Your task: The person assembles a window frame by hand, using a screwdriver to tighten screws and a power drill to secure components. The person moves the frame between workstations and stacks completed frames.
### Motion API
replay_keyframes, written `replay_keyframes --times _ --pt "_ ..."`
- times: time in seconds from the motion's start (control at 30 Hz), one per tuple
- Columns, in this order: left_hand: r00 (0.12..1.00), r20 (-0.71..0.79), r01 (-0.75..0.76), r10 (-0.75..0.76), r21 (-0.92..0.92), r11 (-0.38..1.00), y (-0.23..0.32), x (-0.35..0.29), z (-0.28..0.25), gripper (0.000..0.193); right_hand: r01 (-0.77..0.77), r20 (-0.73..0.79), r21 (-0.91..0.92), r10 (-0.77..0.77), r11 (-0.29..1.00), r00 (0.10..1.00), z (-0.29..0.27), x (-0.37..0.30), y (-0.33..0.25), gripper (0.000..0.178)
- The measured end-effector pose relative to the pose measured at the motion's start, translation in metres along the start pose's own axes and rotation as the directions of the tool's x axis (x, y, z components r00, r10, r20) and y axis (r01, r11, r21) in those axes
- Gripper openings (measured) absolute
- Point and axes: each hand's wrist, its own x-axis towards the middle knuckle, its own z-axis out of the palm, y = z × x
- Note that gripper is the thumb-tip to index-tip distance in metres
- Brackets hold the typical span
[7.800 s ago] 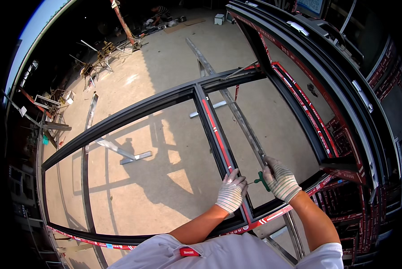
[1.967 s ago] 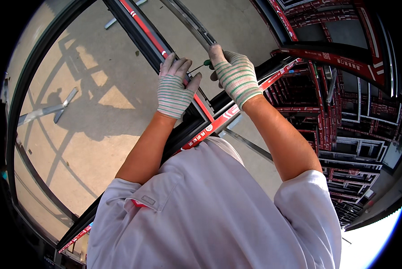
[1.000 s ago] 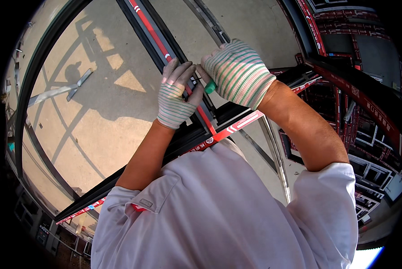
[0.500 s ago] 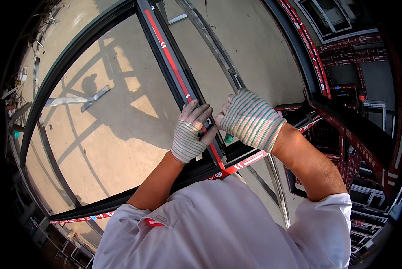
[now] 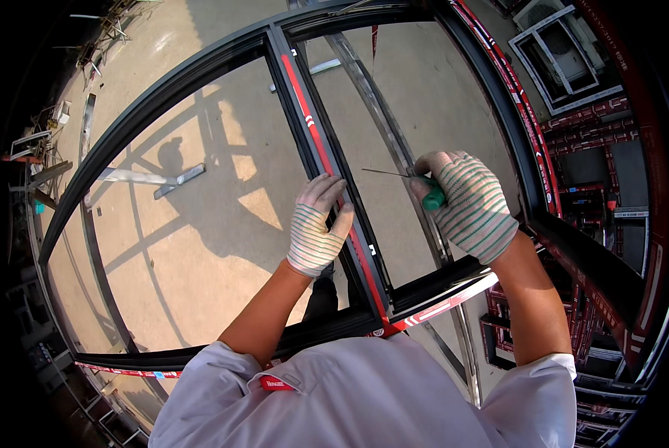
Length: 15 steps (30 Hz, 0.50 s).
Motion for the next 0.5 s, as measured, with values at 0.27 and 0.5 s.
replay_keyframes --times 0.27,0.5 --pt "0.951 -0.215 0.219 -0.221 -0.032 0.975 -0.088 0.113 0.000 0.043 -0.166 -0.114 0.260 0.201 0.951 0.973 0.037 0.106 0.019 0.021" --pt "0.921 -0.293 0.282 -0.259 0.039 0.959 -0.140 0.204 0.000 0.053 0.003 -0.264 0.113 0.027 0.994 0.964 0.062 0.209 0.036 0.025"
